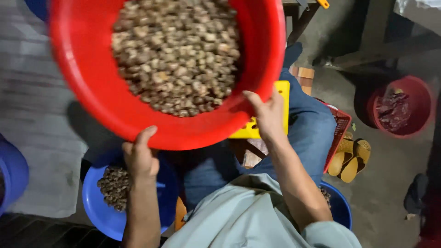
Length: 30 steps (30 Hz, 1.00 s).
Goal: Peeling cashew nuts using a small handheld blade
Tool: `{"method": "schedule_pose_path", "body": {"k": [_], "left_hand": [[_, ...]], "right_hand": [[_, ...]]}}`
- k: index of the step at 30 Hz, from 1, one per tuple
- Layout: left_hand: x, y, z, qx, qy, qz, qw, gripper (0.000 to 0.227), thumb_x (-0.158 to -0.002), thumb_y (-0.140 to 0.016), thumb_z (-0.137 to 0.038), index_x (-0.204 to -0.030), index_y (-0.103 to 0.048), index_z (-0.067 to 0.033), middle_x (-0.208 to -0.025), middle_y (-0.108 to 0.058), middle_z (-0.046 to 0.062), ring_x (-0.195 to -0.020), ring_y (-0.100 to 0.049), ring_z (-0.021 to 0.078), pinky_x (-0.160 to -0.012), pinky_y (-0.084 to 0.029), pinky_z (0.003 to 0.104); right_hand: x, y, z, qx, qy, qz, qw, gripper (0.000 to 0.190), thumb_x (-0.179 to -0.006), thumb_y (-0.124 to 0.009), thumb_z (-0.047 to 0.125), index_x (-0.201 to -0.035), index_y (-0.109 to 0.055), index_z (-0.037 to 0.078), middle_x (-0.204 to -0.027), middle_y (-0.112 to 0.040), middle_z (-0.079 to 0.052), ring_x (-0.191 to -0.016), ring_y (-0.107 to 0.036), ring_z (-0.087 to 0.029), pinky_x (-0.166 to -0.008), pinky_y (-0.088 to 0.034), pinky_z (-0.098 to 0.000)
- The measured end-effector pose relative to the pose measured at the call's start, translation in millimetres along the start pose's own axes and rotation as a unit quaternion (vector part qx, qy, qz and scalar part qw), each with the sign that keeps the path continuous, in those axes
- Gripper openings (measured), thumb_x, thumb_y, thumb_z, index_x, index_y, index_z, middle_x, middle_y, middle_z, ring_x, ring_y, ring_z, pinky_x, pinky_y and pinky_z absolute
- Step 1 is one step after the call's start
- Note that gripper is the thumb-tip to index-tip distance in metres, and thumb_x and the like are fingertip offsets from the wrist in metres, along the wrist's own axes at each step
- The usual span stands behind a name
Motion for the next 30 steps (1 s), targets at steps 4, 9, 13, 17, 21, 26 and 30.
{"method": "schedule_pose_path", "body": {"k": [4, 9, 13, 17, 21, 26, 30], "left_hand": [[44, -29, 10, -0.004, 0.042, 0.059, 0.997, 0.071, -0.064, -0.1, -0.016, -0.12, -0.063, 0.0068, -0.107, -0.063, 0.023, -0.101, -0.067, 0.0393, -0.066, -0.061, 0.053], [97, -46, 35, -0.085, 0.08, 0.119, 0.986, 0.078, -0.062, -0.098, -0.018, -0.117, -0.054, 0.0174, -0.102, -0.059, 0.03, -0.092, -0.066, 0.0402, -0.059, -0.059, 0.057], [126, -45, 69, -0.107, 0.109, 0.148, 0.977, 0.074, -0.066, -0.096, -0.019, -0.114, -0.055, 0.0189, -0.097, -0.058, 0.027, -0.086, -0.065, 0.0363, -0.056, -0.059, 0.052], [143, -35, 81, -0.111, 0.131, 0.169, 0.971, 0.06, -0.066, -0.095, -0.018, -0.101, -0.061, 0.0183, -0.082, -0.06, 0.026, -0.069, -0.066, 0.0361, -0.049, -0.059, 0.049], [126, -15, 117, -0.1, 0.123, 0.202, 0.967, 0.055, -0.074, -0.092, -0.02, -0.102, -0.063, 0.0181, -0.081, -0.062, 0.026, -0.066, -0.068, 0.0355, -0.051, -0.06, 0.047], [127, -13, 87, -0.182, 0.113, 0.275, 0.937, 0.044, -0.084, -0.081, -0.026, -0.103, -0.071, 0.013, -0.085, -0.072, 0.021, -0.065, -0.072, 0.0292, -0.05, -0.066, 0.04], [95, -6, 67, -0.309, -0.03, 0.279, 0.909, 0.045, -0.097, -0.057, -0.042, -0.121, -0.066, -0.0056, -0.107, -0.075, 0.011, -0.083, -0.071, 0.0181, -0.06, -0.064, 0.032]], "right_hand": [[16, 82, -40, 0.043, 0.027, -0.073, 0.996, 0.024, -0.081, -0.087, 0.017, -0.097, -0.073, 0.007, -0.08, -0.068, -0.009, -0.073, -0.062, -0.017, -0.067, -0.056, -0.0335], [48, 162, -95, 0.001, -0.007, -0.136, 0.991, 0.024, -0.082, -0.087, 0.016, -0.097, -0.07, 0.008, -0.078, -0.066, -0.008, -0.07, -0.063, -0.017, -0.063, -0.057, -0.0327], [71, 195, -136, -0.026, -0.034, -0.161, 0.986, 0.023, -0.083, -0.086, 0.013, -0.097, -0.069, 0.008, -0.081, -0.066, -0.006, -0.071, -0.063, -0.016, -0.063, -0.056, -0.033], [89, 209, -163, -0.001, -0.062, -0.164, 0.985, 0.027, -0.084, -0.088, 0.017, -0.102, -0.069, 0.008, -0.083, -0.067, -0.009, -0.073, -0.064, -0.019, -0.065, -0.056, -0.0365], [92, 213, -153, 0.08, -0.066, -0.136, 0.985, 0.037, -0.089, -0.086, 0.025, -0.114, -0.066, 0.008, -0.092, -0.066, -0.015, -0.081, -0.062, -0.024, -0.074, -0.053, -0.0437], [86, 218, -118, 0.121, 0.085, -0.107, 0.983, 0.064, -0.104, -0.074, 0.018, -0.151, -0.03, 0.009, -0.142, -0.04, -0.013, -0.125, -0.044, -0.023, -0.102, -0.046, -0.0372], [104, 195, -26, 0.335, 0.309, -0.033, 0.89, 0.058, -0.12, -0.059, 0.013, -0.164, -0.023, 0.002, -0.169, -0.028, -0.022, -0.161, -0.03, -0.038, -0.137, -0.031, -0.0508]]}}
Point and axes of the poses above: each hand's wrist, its own x-axis away from the middle knuckle, its own y-axis out of the back of the hand, z = x × y, the point moved 2 cm from there along -x, towards the middle knuckle
